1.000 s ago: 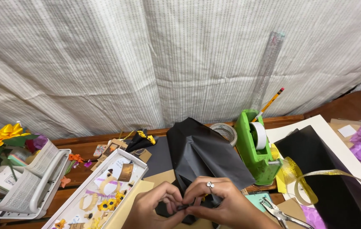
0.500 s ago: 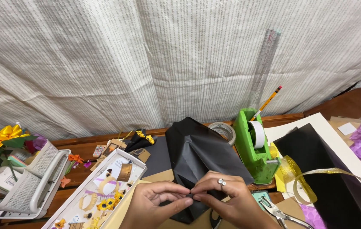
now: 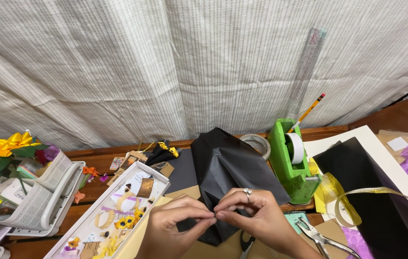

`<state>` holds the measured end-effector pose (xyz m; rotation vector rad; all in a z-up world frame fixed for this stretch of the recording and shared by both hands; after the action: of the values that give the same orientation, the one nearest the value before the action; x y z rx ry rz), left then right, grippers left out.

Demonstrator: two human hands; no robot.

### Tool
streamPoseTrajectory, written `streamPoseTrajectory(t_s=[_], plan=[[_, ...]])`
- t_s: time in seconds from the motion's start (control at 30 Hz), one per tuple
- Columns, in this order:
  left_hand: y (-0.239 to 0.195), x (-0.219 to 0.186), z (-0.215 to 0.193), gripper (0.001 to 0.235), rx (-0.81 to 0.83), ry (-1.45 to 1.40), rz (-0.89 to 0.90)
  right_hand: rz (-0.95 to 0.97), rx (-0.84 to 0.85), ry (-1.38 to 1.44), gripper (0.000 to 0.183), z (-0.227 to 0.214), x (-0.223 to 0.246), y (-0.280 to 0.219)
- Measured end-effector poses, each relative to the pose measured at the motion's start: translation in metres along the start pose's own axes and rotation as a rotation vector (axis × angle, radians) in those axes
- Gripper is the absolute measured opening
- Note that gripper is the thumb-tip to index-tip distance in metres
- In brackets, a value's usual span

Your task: The person is using a hot glue gun to attach yellow paper fringes to a black paper base and then trimming them with scissors to create decorative elements.

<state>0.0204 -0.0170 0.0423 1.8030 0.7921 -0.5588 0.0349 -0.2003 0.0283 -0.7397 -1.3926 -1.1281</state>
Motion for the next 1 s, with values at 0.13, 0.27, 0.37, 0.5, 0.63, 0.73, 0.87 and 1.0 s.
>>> streamPoseTrajectory(t_s=[0.13, 0.27, 0.37, 0.5, 0.63, 0.73, 0.87, 1.0], plan=[[-0.006, 0.012, -0.001, 0.008, 0.002, -0.143, -0.273, -0.131, -0.017, -0.002, 0.007, 0.006, 0.002, 0.002], [-0.007, 0.020, -0.008, 0.008, -0.003, -0.321, -0.457, -0.297, -0.027, -0.079, 0.007, 0.016, 0.003, 0.004], [-0.005, 0.022, -0.011, 0.022, 0.031, -0.362, -0.530, -0.445, -0.032, -0.195, 0.007, 0.020, 0.006, 0.005], [-0.003, 0.022, -0.016, 0.020, 0.045, -0.398, -0.576, -0.583, -0.019, -0.298, 0.010, 0.025, 0.010, 0.007], [-0.002, 0.028, -0.015, 0.023, 0.021, -0.402, -0.481, -0.778, 0.026, -0.521, 0.016, 0.028, 0.010, 0.007], [-0.002, 0.032, -0.015, 0.026, 0.052, -0.401, -0.556, -0.830, 0.034, -0.614, 0.015, 0.025, 0.002, 0.006], [-0.008, 0.060, -0.054, 0.025, 0.144, -0.018, -0.655, -0.739, 0.081, -0.656, 0.012, 0.010, 0.007, -0.001], [-0.048, 0.129, -0.116, 0.022, 0.575, 0.749, -0.811, -0.676, 0.053, -0.810, 0.009, -0.017, -0.005, -0.009]])
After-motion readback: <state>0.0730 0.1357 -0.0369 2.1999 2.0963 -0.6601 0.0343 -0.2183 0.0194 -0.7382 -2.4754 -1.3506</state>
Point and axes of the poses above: each hand's wrist, its own y-axis towards the middle knuckle, its own z-axis out of the palm, x = y × z, the point moved 1 cm from there along y, towards the middle knuckle, and after that the axes turned 4 degrees about y, right-handed, at the moved point
